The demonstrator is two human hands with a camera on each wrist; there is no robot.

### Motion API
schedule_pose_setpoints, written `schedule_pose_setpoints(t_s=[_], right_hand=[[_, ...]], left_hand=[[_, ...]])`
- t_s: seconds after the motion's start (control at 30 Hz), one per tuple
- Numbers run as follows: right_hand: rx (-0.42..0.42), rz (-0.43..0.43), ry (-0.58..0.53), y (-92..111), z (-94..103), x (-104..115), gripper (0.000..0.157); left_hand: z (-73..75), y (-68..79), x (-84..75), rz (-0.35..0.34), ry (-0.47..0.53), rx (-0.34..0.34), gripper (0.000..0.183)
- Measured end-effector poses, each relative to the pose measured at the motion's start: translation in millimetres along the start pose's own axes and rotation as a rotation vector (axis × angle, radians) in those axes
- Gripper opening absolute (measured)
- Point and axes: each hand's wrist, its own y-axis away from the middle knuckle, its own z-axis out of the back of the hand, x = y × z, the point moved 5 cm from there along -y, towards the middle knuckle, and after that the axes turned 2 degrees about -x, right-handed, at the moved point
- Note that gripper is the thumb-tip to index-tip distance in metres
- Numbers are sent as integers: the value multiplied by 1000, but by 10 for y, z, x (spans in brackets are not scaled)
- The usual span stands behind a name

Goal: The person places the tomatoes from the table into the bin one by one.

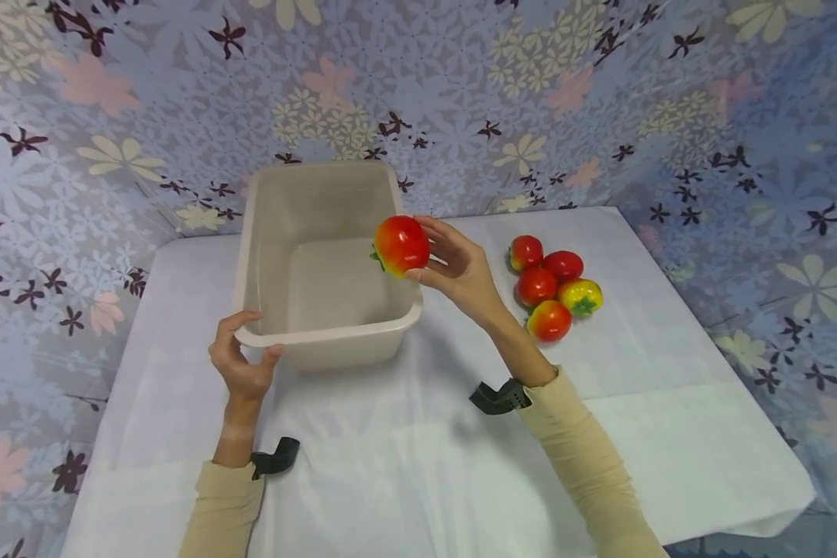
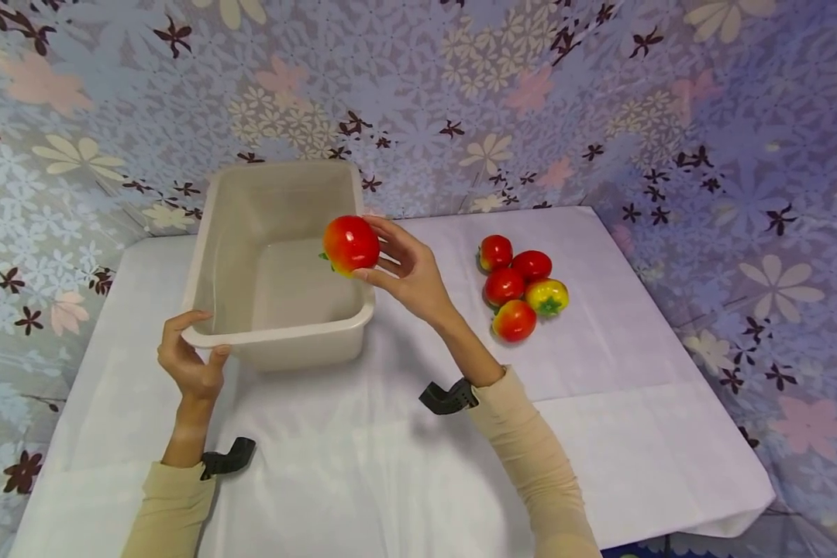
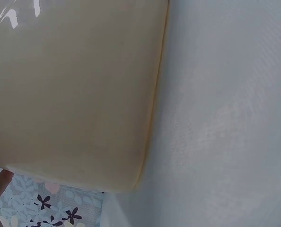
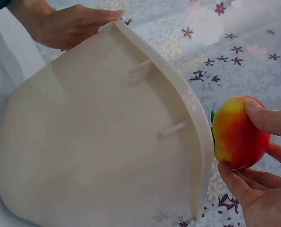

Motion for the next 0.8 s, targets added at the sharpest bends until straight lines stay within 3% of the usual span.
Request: schedule_pose_setpoints(t_s=[0.23,0.5,0.8], right_hand=[[42,33,51,-53,-138,16,64],[68,79,162,-79,-188,16,68],[76,47,188,-60,-182,-46,67]], left_hand=[[82,54,-54,0,4,-12,92],[-20,-18,-70,13,27,-7,92],[-61,-40,-120,25,34,12,91]])
